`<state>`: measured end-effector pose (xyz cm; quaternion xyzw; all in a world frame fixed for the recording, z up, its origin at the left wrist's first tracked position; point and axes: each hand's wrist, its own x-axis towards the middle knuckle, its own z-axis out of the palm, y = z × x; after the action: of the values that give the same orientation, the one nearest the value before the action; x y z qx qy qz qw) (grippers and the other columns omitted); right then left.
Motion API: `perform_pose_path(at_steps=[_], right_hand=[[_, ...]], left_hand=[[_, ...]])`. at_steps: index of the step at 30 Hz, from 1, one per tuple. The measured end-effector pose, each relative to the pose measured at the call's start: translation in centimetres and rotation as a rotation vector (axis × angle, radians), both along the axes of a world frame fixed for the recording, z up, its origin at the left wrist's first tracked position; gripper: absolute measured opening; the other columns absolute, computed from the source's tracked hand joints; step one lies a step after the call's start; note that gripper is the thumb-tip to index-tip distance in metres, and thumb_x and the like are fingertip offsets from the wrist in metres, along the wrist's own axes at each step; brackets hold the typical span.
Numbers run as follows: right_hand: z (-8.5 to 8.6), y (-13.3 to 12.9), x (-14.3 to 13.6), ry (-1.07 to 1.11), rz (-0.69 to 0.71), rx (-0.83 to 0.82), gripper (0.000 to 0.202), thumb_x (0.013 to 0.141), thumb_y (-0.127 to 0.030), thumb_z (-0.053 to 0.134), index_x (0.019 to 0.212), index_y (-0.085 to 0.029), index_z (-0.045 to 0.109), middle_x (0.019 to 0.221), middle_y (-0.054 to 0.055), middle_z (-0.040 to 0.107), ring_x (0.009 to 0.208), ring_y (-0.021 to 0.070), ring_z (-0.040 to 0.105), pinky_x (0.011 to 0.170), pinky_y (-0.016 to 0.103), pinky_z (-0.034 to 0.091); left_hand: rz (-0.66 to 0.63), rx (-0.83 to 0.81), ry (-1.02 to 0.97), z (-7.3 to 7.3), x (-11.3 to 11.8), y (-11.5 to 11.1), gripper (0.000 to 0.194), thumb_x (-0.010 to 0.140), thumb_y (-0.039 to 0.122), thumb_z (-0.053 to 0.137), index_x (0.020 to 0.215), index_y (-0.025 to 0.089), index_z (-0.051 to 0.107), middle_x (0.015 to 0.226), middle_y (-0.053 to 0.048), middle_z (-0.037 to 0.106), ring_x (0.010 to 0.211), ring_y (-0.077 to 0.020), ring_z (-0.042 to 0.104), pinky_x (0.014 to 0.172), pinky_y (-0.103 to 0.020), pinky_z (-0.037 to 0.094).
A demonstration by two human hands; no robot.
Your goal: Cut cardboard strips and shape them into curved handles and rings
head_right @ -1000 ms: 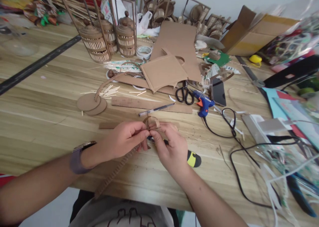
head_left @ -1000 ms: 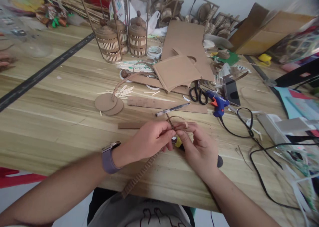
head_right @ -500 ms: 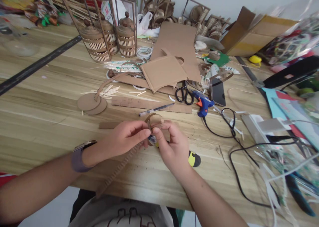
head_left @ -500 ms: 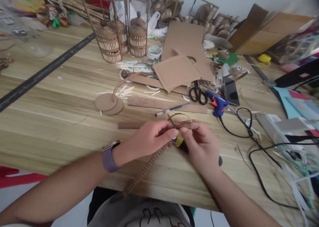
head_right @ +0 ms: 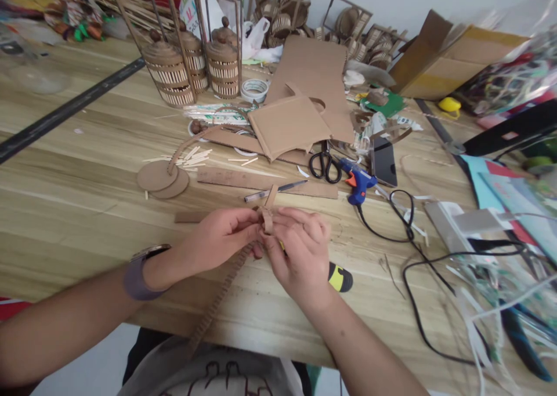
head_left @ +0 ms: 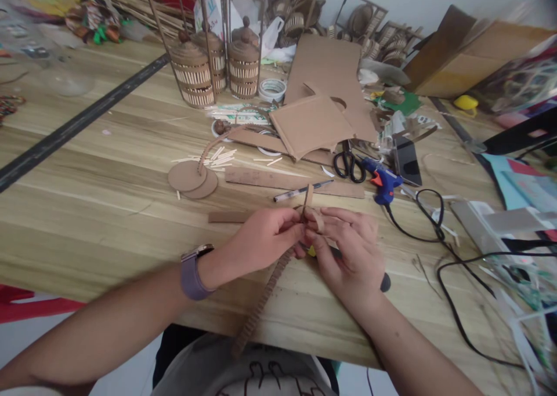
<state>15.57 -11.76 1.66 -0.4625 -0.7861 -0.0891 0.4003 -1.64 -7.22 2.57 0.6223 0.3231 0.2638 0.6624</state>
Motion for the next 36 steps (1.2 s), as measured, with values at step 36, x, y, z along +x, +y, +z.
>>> perform_pose_path(at_steps=[36], right_hand=[[-0.9, 0.0, -0.1, 0.432, -0.022, -0.295, 0.004, 0.092, -0.029, 0.060, 0.090, -0.026, 0.062, 0.090, 0.004, 0.074, 0.089, 0.0221, 0.069, 0.083, 0.042, 0.052]], left_hand=[[-0.047, -0.127, -0.010, -0.7, 0.0, 0.1, 0.022, 0.097, 0.030, 0.051, 0.087, 0.015, 0.062, 0.077, -0.004, 0.073, 0.067, -0.0140, 0.070, 0.065, -0.026, 0.057]])
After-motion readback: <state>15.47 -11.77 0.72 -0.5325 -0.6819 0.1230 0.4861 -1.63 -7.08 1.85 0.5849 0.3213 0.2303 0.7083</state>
